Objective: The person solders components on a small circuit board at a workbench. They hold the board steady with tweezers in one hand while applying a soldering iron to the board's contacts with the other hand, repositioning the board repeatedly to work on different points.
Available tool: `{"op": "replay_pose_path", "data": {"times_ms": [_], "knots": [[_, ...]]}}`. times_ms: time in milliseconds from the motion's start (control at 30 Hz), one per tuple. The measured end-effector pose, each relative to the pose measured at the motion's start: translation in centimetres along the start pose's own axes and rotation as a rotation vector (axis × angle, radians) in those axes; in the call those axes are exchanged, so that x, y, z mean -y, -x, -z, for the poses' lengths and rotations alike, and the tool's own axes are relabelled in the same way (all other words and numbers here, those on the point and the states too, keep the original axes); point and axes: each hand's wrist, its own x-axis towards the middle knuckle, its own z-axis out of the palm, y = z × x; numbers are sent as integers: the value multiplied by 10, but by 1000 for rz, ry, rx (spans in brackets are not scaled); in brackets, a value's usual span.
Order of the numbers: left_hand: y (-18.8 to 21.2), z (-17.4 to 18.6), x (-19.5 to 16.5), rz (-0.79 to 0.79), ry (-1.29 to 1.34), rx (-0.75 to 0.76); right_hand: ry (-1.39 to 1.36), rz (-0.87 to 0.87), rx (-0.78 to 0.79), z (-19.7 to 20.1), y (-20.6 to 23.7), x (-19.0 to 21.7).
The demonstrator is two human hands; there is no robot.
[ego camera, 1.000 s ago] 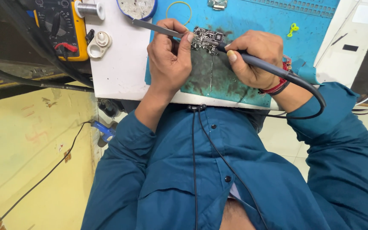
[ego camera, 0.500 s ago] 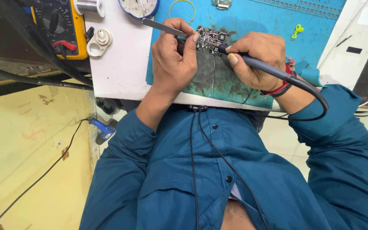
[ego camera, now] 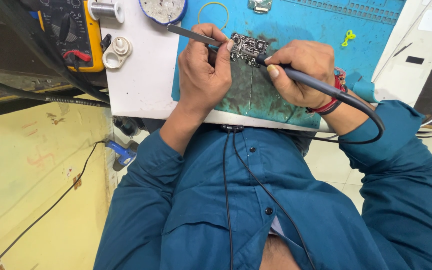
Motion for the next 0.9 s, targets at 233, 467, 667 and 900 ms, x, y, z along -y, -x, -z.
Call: {"op": "replay_pose_path", "data": {"times_ms": [233, 467, 667, 900], "knots": [[-1, 0, 0, -18, -6, 3, -3, 1, 20, 1, -1, 0], [0, 0, 0, -7, -14, 6, -6, -5, 1, 0, 0, 0], [0, 1, 1, -17, -2, 11, 31, -6, -102, -1, -1, 0], [1, 0, 3, -48, 14, -8, -95, -110, -171, -2, 7, -10]]}}
